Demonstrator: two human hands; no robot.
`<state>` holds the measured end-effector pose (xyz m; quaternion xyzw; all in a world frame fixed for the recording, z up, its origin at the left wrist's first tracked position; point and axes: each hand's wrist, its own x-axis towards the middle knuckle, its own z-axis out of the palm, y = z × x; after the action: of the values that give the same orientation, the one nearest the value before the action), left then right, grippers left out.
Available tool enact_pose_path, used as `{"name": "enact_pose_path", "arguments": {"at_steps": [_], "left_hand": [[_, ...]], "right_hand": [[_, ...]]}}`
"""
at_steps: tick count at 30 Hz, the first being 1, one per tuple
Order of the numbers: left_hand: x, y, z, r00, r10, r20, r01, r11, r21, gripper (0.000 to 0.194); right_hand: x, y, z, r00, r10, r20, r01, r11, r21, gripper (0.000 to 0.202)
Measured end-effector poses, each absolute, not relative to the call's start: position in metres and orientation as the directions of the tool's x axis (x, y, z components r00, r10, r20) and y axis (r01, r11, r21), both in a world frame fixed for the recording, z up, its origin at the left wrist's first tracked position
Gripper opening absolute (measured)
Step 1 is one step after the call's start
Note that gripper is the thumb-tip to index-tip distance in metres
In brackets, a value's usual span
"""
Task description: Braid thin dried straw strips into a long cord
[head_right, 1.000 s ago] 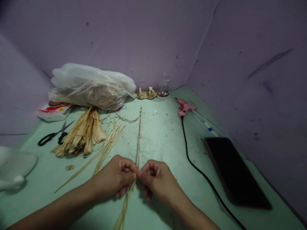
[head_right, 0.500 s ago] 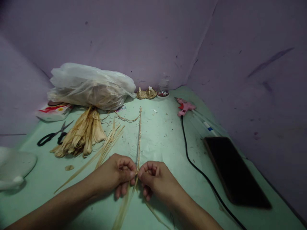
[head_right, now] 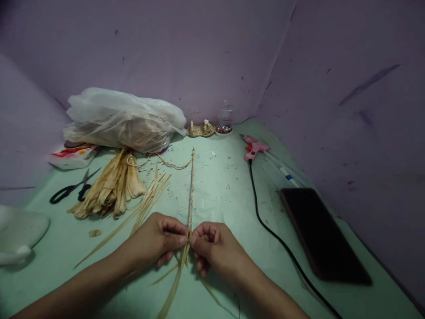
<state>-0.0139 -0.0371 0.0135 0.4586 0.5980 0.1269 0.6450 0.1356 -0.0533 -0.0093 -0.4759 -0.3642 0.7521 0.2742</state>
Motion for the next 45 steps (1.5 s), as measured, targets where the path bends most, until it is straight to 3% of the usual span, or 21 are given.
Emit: {"name": "enact_pose_path", "arguments": {"at_steps": [6, 18, 24, 30, 37, 45], "left_hand": [[-0.019, -0.038, 0.008, 0.387, 0.771, -0.506, 0.451, 0.320, 0.833, 0.018], [-0.012, -0.041, 0.009, 0.189, 0.785, -0.589, 0.513, 0.433, 0.741, 0.022], [-0.005, -0.058, 0.012, 0.144, 0.910, -0.389, 0.671, 0.200, 0.714, 0.028], [-0.007, -0.070, 0.014, 0.333, 0.917, -0.222, 0.787, -0.140, 0.601, 0.029], [-0.008, -0.073, 0.016, 0.330, 0.915, -0.231, 0.848, -0.179, 0.499, 0.029], [0.001, -0.079, 0.014, 0.477, 0.836, -0.271, 0.837, -0.337, 0.432, 0.025]], "right_hand": [[0.136, -0.053, -0.008, -0.388, 0.758, -0.524, -0.053, -0.586, -0.808, 0.031], [0.133, -0.056, -0.007, -0.385, 0.756, -0.529, -0.094, -0.603, -0.792, 0.030], [0.130, -0.057, -0.005, -0.334, 0.777, -0.534, -0.103, -0.593, -0.798, 0.021], [0.132, -0.056, -0.008, -0.320, 0.796, -0.513, -0.059, -0.558, -0.828, 0.018], [0.132, -0.056, -0.006, -0.318, 0.801, -0.507, -0.024, -0.541, -0.841, 0.019], [0.129, -0.057, -0.005, -0.314, 0.795, -0.519, -0.051, -0.560, -0.827, 0.024]]}}
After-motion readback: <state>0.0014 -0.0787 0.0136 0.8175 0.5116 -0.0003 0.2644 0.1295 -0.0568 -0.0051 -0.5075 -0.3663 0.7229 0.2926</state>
